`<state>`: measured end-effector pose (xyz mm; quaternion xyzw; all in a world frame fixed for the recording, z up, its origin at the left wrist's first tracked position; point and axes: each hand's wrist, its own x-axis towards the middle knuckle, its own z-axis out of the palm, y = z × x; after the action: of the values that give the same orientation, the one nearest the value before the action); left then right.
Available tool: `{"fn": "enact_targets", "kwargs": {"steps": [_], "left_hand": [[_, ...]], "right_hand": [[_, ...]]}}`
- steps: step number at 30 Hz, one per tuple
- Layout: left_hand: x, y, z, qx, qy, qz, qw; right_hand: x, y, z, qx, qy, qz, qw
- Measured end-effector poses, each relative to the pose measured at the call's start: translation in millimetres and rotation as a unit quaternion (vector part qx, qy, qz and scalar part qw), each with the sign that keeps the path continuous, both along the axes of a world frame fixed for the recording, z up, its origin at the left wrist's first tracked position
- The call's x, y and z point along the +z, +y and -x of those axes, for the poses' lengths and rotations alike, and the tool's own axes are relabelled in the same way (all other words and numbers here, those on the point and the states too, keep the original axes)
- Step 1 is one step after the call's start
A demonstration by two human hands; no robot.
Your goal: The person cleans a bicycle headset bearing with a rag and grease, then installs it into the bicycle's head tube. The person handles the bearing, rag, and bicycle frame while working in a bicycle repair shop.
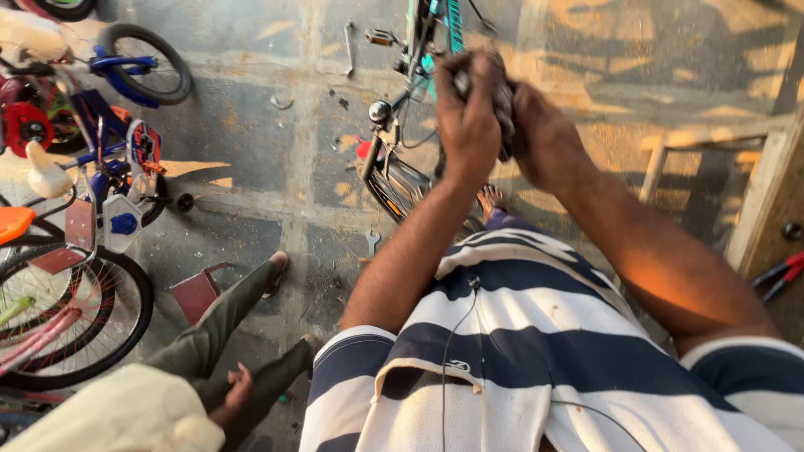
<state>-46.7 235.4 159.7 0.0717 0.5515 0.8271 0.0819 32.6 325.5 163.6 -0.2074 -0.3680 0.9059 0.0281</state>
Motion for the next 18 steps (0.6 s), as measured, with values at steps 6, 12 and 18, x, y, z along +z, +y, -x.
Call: {"fn": "enact_targets", "kwargs": {"steps": [6, 12, 18], "left_hand": [[-5, -25, -16, -0.107, -0.061, -0.067, 0.99], [-12, -54, -21, -0.165, -0.089, -0.048, 0.981], [-17, -62, -19, -0.21, -0.171, -0.131, 0.954]], "right_hand": [[-17, 15, -21, -0.013, 0.034, -0.175, 0.984], [-14, 54, -48, -0.144, 0.069, -0.123, 0.98], [2, 74, -59, -0.174, 0.135, -0.246, 0.944]]}}
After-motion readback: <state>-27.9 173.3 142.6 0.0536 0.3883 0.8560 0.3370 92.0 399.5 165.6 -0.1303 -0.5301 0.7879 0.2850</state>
